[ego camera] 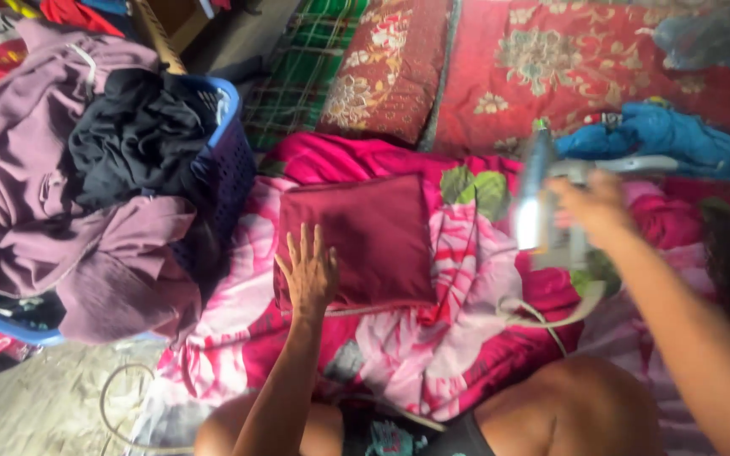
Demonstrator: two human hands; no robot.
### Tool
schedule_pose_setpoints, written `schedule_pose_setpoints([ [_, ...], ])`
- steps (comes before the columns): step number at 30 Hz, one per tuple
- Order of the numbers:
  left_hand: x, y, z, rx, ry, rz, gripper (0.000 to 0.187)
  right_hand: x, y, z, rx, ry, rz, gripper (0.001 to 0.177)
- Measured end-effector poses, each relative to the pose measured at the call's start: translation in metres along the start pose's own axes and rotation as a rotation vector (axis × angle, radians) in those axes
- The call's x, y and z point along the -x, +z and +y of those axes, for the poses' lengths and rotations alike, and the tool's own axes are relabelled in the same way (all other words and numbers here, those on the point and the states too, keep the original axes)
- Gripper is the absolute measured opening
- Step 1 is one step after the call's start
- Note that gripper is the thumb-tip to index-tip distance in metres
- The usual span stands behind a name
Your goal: The person irons a maroon garment on a floral bedsheet, smoothing it with one hand while moving the iron with the other. They flip the garment to iron the other side and then fold it.
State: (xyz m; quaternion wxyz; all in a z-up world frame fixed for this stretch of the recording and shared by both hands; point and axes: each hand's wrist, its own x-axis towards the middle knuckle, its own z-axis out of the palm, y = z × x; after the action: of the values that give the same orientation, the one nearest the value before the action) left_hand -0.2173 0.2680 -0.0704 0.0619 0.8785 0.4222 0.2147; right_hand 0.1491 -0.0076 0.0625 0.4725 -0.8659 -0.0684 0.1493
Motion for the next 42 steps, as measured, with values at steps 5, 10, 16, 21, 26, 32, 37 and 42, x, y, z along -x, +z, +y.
schedule_pose_setpoints([
  [5,-0.019,-0.032,0.014,-0.042,-0.001,-0.201,0.064,0.085,0.084,-0.081,-0.162,0.024,-0.356,0.075],
  [10,-0.041,-0.004,0.008,-0.066,0.066,-0.164,0.063,0.125,0.197,-0.053,-0.097,-0.057,-0.514,0.074],
  [16,-0.035,0.043,-0.015,-0.209,0.122,0.098,0.061,0.100,0.295,0.010,0.396,-0.348,-0.433,0.071],
  [21,-0.035,0.044,-0.013,-0.246,0.143,0.199,0.063,0.073,0.291,-0.014,0.587,-0.220,-0.341,0.070],
  [26,-0.034,0.043,-0.014,-0.232,0.147,0.196,0.064,0.064,0.287,-0.031,0.593,-0.156,-0.299,0.065],
  [32,-0.030,0.044,-0.011,-0.199,0.136,0.183,0.062,0.085,0.243,-0.013,0.660,-0.070,-0.328,0.063],
  [37,-0.031,0.039,-0.012,-0.220,0.148,0.160,0.062,0.067,0.247,-0.032,0.668,-0.141,-0.314,0.062],
  [42,-0.033,0.038,-0.012,-0.201,0.142,0.172,0.061,0.045,0.256,-0.041,0.555,-0.100,-0.239,0.061],
])
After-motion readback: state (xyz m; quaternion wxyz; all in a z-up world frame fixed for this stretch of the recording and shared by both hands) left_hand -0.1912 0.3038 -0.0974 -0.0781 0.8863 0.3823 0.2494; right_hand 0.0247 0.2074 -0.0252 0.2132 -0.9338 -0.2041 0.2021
